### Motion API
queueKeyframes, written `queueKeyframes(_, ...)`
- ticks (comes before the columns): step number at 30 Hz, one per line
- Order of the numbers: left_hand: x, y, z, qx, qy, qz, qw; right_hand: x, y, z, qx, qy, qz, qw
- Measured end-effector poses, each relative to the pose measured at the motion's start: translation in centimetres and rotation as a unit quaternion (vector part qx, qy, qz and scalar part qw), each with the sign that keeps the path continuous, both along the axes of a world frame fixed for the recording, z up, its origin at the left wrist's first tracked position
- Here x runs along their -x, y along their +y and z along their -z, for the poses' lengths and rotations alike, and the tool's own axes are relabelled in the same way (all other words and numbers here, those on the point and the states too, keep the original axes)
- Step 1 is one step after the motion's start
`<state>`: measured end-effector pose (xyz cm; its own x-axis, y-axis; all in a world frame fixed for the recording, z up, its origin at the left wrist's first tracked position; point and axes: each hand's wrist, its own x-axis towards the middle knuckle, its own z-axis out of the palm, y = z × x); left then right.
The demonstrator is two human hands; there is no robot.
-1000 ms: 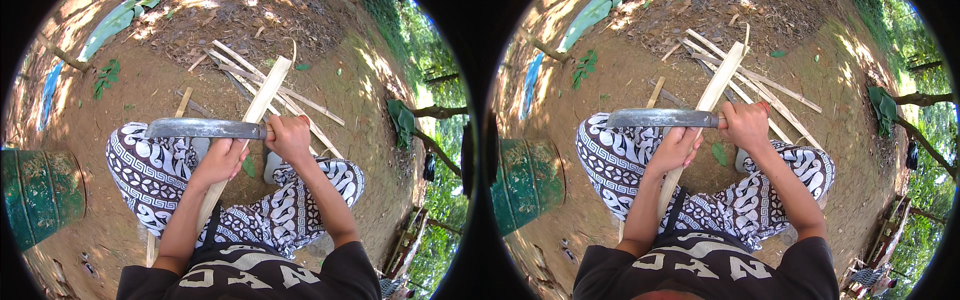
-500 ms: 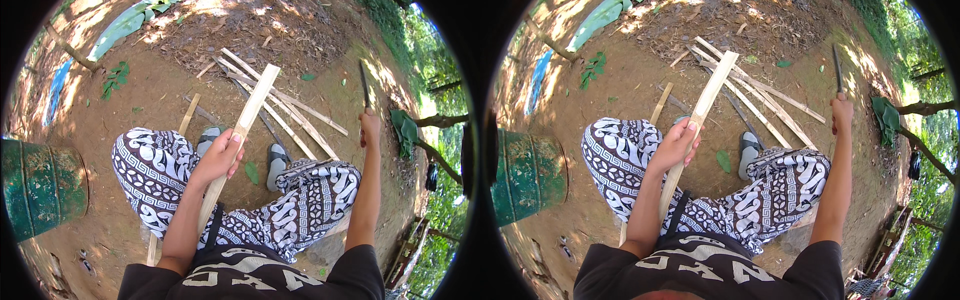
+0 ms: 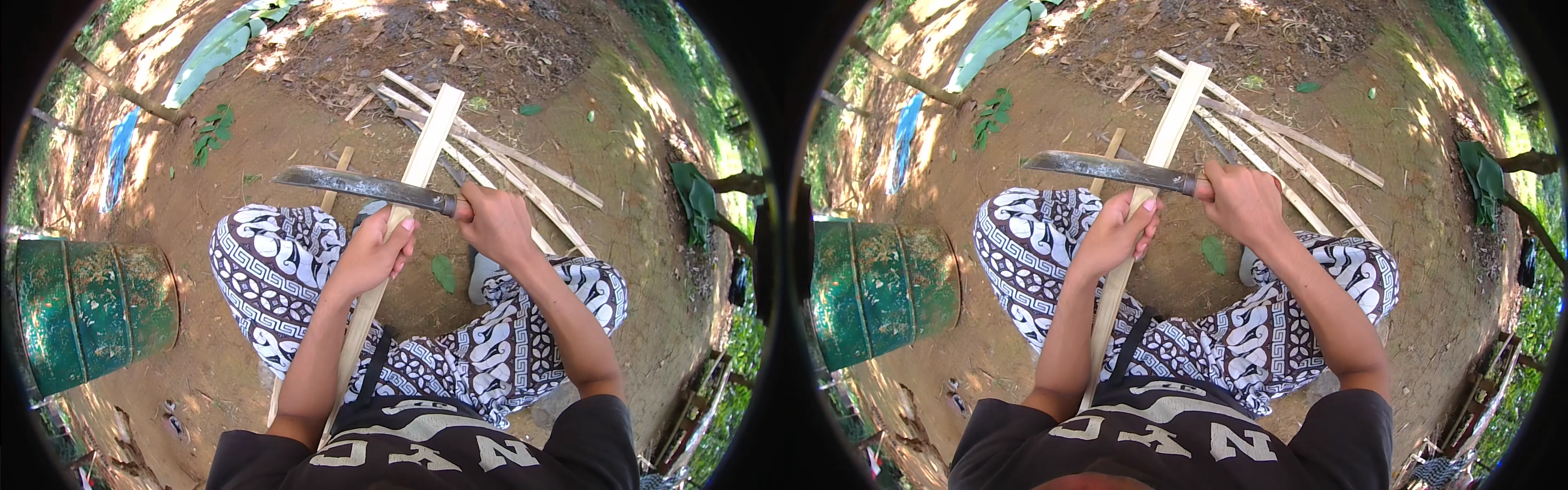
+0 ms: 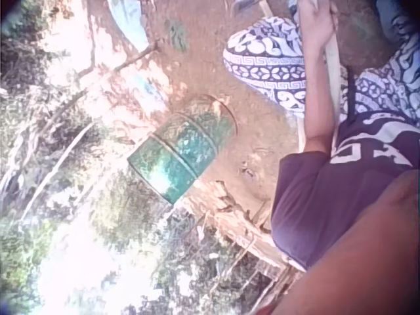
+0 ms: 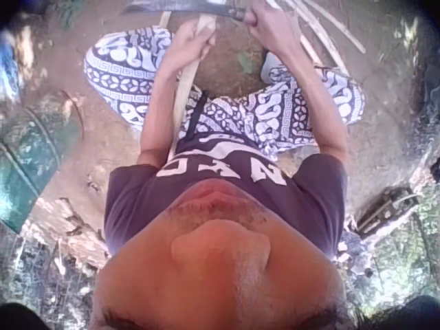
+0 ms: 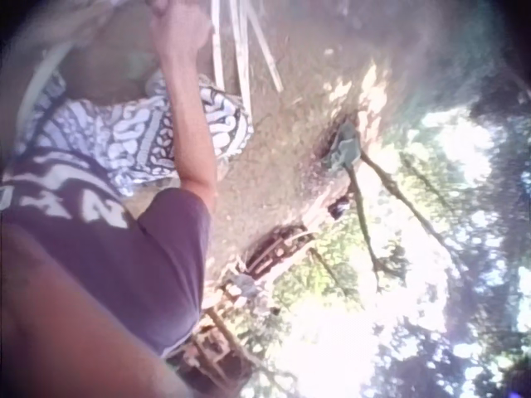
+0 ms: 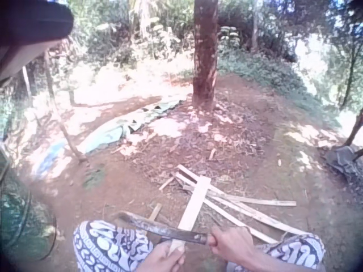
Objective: The person shaves thin layers off a strip of bamboo using a large blade to smooth the wood.
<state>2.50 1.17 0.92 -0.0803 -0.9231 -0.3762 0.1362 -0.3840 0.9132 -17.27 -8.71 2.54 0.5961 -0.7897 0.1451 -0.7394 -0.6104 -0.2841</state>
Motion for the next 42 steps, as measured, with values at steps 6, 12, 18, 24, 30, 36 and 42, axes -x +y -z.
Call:
queueKeyframes(6, -0.5, -0.3, 0.5, 0.013, 0.027, -0.018, 0.999, 0.2, 0.0, 0.6, 0.000, -0.048, 0.018, 0.999)
queueKeyframes(12, -1.0, 0.2, 0.6, 0.009, 0.030, 0.005, 0.999, 1.9, -1.6, -0.6, -0.017, -0.086, 0.135, 0.987)
queueKeyframes(18, 0.2, 0.1, 0.0, 0.019, 0.050, 0.015, 0.998, 2.2, -0.6, 0.5, 0.002, -0.097, 0.091, 0.991)
queueKeyframes(24, 0.3, 0.4, 0.9, -0.005, 0.198, 0.009, 0.980, 1.8, 0.6, 1.7, 0.034, -0.095, 0.006, 0.995)
queueKeyframes(30, 0.3, 0.3, 1.6, 0.001, 0.319, 0.035, 0.947, 1.1, 0.8, 1.0, 0.085, -0.138, -0.036, 0.986)
queueKeyframes(36, 0.9, 0.6, 1.2, 0.011, 0.331, 0.016, 0.943, 0.4, 0.7, 0.2, 0.130, -0.120, -0.053, 0.983)
queueKeyframes(42, 0.7, 0.6, 1.3, 0.016, 0.302, 0.008, 0.953, 1.4, -1.0, 1.5, 0.178, -0.067, 0.014, 0.982)
